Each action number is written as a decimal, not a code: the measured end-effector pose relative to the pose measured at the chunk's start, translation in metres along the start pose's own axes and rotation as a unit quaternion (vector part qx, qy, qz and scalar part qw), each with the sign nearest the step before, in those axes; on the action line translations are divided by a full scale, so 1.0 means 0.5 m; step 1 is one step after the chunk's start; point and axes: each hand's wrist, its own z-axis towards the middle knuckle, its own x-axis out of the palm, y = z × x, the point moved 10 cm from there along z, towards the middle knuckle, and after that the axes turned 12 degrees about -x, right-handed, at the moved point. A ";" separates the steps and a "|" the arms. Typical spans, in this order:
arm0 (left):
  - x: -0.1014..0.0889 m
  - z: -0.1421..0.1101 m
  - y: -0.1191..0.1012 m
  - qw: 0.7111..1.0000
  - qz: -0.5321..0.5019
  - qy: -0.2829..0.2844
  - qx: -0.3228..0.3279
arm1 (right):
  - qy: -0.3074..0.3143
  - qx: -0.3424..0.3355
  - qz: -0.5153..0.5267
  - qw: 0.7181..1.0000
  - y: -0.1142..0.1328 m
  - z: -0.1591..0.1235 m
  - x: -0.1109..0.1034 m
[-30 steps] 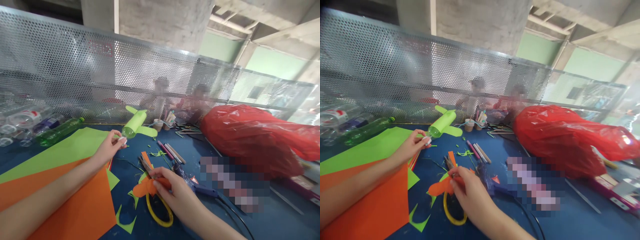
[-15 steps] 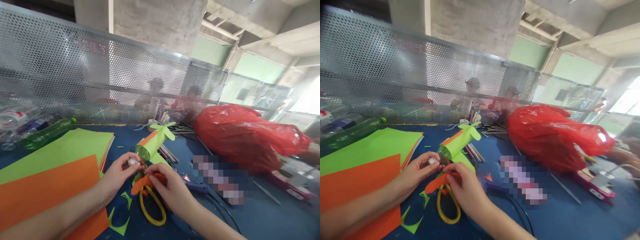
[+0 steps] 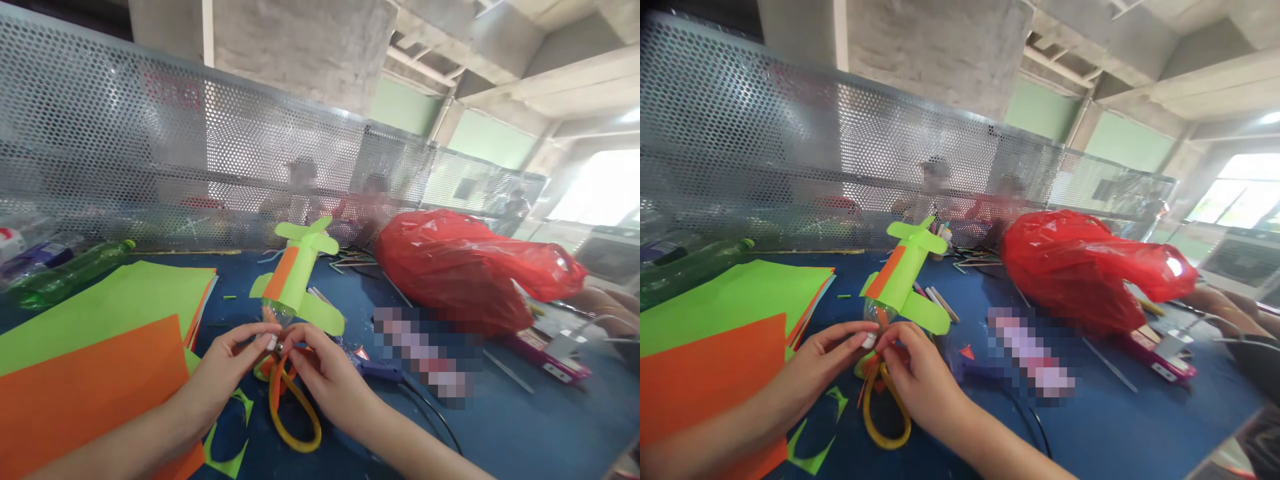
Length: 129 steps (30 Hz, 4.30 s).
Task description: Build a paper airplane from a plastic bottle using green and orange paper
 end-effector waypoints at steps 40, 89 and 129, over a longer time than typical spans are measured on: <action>0.000 0.002 0.032 0.995 -0.083 0.020 -0.054 | -0.015 0.058 -0.004 0.998 -0.020 0.000 -0.009; -0.054 0.023 -0.090 0.823 0.541 -0.137 0.106 | 0.359 -0.057 -0.079 0.928 0.078 -0.041 0.087; -0.087 0.055 -0.065 0.857 0.495 -0.091 0.112 | 0.077 0.146 -0.365 0.916 -0.035 0.011 -0.120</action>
